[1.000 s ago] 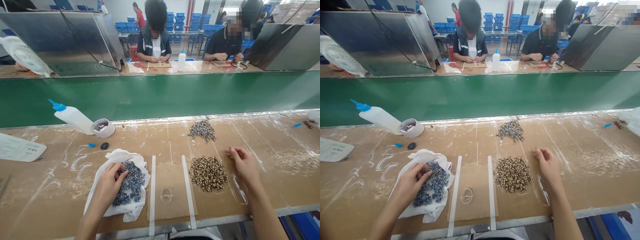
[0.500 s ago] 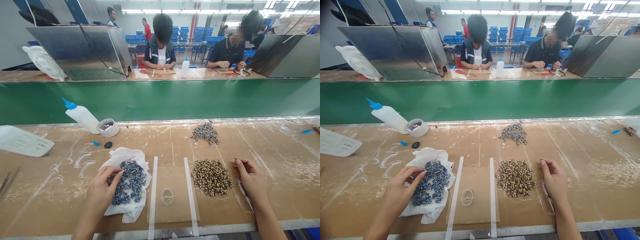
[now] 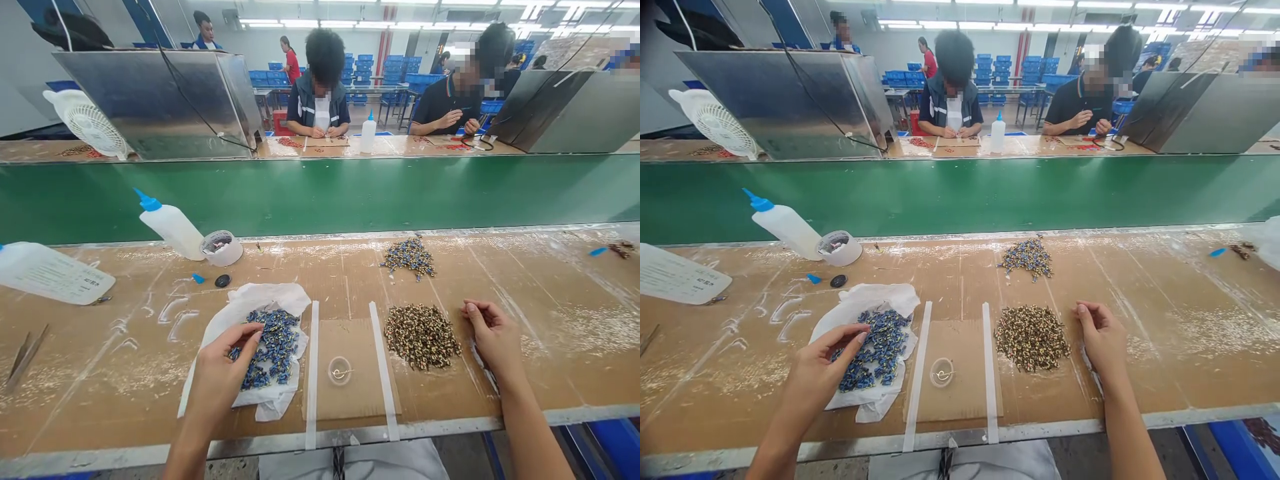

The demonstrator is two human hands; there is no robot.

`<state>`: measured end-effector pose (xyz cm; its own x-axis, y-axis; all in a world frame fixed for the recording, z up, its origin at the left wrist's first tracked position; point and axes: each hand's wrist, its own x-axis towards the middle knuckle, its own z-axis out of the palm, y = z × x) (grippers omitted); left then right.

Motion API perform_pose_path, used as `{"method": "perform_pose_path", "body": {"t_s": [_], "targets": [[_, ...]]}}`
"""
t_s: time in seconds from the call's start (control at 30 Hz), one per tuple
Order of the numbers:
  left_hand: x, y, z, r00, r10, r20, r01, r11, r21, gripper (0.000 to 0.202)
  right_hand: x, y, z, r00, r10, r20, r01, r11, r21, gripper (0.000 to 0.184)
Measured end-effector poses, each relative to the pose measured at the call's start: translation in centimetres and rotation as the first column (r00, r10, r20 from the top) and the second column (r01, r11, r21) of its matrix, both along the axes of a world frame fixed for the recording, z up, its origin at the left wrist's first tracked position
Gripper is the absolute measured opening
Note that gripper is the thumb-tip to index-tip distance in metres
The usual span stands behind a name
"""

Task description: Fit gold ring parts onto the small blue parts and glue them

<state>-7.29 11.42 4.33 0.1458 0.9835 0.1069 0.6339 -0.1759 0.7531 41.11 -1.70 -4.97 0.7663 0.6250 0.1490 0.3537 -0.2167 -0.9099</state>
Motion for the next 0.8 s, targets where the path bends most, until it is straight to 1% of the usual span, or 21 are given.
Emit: {"method": "perform_pose_path", "body": {"t_s": [0.13,0.27,0.33,0.43,0.5,0.57,0.7,0.8], "targets": [[1.6,-2.2,-0.1,0.972,-0.048,0.231,0.087,0.984,-0.158,0.031,0.0,-0.2,0.1,1.000,-0.010,0.006,0.010,1.000,-0.013,0.048],[3.1,-3.9,0.3,0.904,-0.049,0.425,0.196,0.931,-0.309,0.031,-0.1,-0.7,0.5,1.000,-0.025,0.000,0.025,0.999,-0.034,0.047],[3.6,-4.2,0.5,0.861,-0.054,0.506,0.256,0.905,-0.339,0.030,-0.1,-0.9,0.8,0.999,-0.034,-0.006,0.034,0.998,-0.051,0.043],[4.0,-4.4,0.7,0.789,-0.052,0.612,0.312,0.892,-0.327,0.032,-0.4,-1.2,1.3,0.999,-0.050,0.004,0.050,0.994,-0.098,0.037],[4.1,-4.6,0.7,0.758,-0.059,0.649,0.349,0.878,-0.327,0.031,-0.6,-1.4,1.6,0.998,-0.056,0.032,0.060,0.991,-0.122,0.036],[4.2,-4.9,0.7,0.749,-0.062,0.660,0.379,0.857,-0.350,0.028,-0.9,-1.6,1.7,0.997,-0.055,0.063,0.063,0.990,-0.129,0.037],[4.2,-5.5,0.4,0.748,-0.037,0.662,0.408,0.813,-0.416,0.024,-0.9,-1.6,1.8,0.993,-0.063,0.099,0.075,0.989,-0.126,0.043],[4.2,-5.7,0.4,0.768,-0.054,0.638,0.409,0.808,-0.424,0.018,-0.8,-1.3,1.8,0.996,-0.056,0.065,0.062,0.994,-0.087,0.038]]}}
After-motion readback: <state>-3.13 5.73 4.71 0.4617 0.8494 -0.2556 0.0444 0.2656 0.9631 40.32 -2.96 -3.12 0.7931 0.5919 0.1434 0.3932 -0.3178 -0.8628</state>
